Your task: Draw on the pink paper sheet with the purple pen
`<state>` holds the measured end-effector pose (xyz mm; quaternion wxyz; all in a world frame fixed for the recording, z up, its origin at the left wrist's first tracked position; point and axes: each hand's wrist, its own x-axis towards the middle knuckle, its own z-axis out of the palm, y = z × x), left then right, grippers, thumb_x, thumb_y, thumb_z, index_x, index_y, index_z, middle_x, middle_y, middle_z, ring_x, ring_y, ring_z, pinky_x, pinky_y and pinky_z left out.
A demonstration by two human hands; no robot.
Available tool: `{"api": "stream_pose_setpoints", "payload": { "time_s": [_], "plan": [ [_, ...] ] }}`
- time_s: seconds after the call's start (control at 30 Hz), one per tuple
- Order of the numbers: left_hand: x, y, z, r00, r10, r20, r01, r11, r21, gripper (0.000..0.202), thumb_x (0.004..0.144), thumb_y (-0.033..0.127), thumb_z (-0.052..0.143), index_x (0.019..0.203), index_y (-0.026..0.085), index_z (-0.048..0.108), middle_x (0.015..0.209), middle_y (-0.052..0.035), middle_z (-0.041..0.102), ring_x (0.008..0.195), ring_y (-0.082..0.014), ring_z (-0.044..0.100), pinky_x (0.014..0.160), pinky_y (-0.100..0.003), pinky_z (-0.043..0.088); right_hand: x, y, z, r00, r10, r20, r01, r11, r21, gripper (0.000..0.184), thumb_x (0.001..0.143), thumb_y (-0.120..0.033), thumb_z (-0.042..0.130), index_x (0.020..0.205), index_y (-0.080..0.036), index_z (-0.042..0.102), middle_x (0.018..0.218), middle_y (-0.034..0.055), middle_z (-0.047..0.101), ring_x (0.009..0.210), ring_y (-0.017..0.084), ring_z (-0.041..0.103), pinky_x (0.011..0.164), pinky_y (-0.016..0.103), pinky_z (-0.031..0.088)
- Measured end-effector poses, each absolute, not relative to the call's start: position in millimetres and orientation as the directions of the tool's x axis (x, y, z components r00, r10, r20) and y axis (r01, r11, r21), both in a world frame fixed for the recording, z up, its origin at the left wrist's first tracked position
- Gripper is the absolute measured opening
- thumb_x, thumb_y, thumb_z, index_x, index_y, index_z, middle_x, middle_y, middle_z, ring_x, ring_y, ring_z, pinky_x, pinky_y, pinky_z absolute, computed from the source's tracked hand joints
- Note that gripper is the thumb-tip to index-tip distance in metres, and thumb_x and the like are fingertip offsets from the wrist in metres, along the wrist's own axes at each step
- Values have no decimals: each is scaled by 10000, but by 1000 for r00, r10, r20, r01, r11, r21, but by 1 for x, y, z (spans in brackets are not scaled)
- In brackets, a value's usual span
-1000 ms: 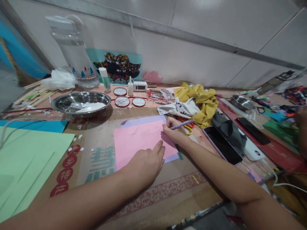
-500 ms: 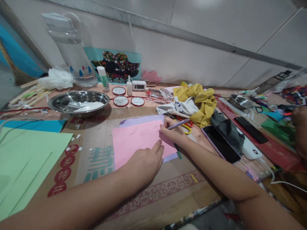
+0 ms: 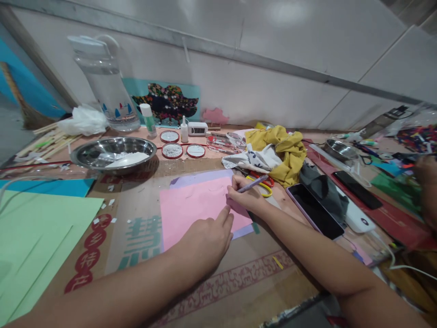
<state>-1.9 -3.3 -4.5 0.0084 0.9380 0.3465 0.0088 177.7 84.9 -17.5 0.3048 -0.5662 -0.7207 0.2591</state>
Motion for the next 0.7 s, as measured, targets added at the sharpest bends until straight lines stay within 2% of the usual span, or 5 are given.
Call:
{"api": "stream_pose_setpoints", "payload": {
  "time_s": [0.4,0.57,0.7],
  "plan": [
    [-1,-2,-2,759,651,-21,651,-757,50,460,1009,231,303,1388,75,509,1373,-217,576,748,-248,710,571,-404,603,178,85,-19,-240,953,183,636,297,-712,269,759,-315,505,594,-233,310,521,-57,359,501,104,319,499,247,235],
    [-2,-3,-3,757,654,6,653,-756,45,441,1009,250,311,1361,95,528,1363,-185,585,730,-235,701,548,-390,591,177,84,-18,-240,954,178,639,294,-711,274,755,-305,525,593,-232,317,516,-61,360,499,99,312,489,239,236],
    [-2,-4,-3,755,656,-4,656,-755,24,440,1010,261,319,1362,103,531,1372,-187,585,710,-225,695,541,-375,581,180,86,-21,-225,960,164,592,269,-760,298,765,-313,572,595,-229,342,522,-61,388,497,98,347,481,232,255]
  ]
}}
